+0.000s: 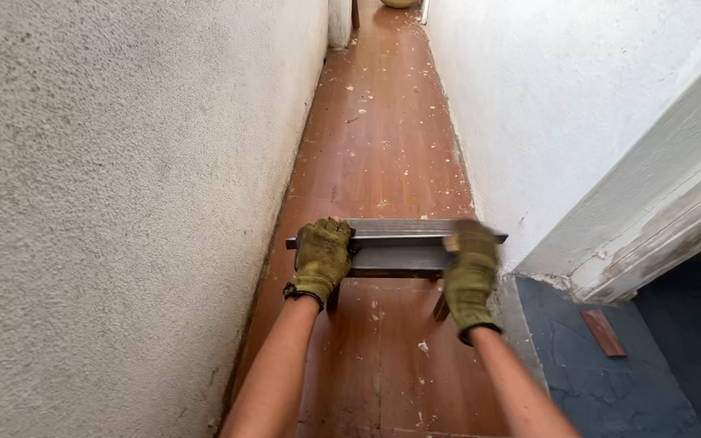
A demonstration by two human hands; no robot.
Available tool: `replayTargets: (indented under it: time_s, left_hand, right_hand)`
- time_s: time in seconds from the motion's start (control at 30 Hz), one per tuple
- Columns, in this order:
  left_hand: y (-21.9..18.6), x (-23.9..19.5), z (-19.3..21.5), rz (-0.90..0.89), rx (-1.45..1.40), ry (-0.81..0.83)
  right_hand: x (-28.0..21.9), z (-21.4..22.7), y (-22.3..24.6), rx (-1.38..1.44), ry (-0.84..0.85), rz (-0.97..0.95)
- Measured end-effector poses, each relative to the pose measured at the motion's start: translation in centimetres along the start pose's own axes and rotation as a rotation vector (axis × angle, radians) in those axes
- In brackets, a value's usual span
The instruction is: The person sharpens a metal bar using a sanding disc on a small stool. They repeatedly rub the sanding disc along the bar's edges and surfaces, occasionally flipping the bar to work on different sides.
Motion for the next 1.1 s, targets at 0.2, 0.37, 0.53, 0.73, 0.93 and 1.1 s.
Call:
replayTargets:
  time_s: [0.2, 0.37, 0.53, 0.73, 0.93, 1.1]
  left_hand:
    - [0.2, 0.4, -1.0, -0.026, -0.005, -0.047]
    - [-0.3, -0.6, -2.7, -0.042, -0.039, -0.074]
    - [-0.8, -0.3, -2.9, -0.036, -0.102, -0.069]
    - [-0.5, -0.2, -1.3, -0.055, -0.087, -0.121]
    - [-0.2, 0.0, -0.4, -0.080, -0.005, -0.162]
    - [-0.8, 0.0, -1.3, -0.025, -0.030, -0.023]
  right_hand:
    - [1.1, 0.3, -1.1, -0.073, -0.012, 0.075]
    - [-0.5, 0.2, -3.4, -0.101, -0.081, -0.072]
    - [-0.7, -1.0, -3.5, 0.081, 0.029, -0.018]
    - [-0.5, -3.0, 1.4, 0.129, 0.188, 0.287]
    - [0.8, -0.8, -0.3, 0.098, -0.014, -0.044]
    - [-0.3, -4.6, 6.9, 0.025, 0.295, 0.298]
Point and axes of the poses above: each hand's wrist, its own x-axis towards the middle knuckle, its own z-axis out of the back of the hand, y = z × x, the point moved 4 cm from there along x, towards the middle knuckle, and after that the axes turned 3 degrees about -x, right-handed, at the moved point
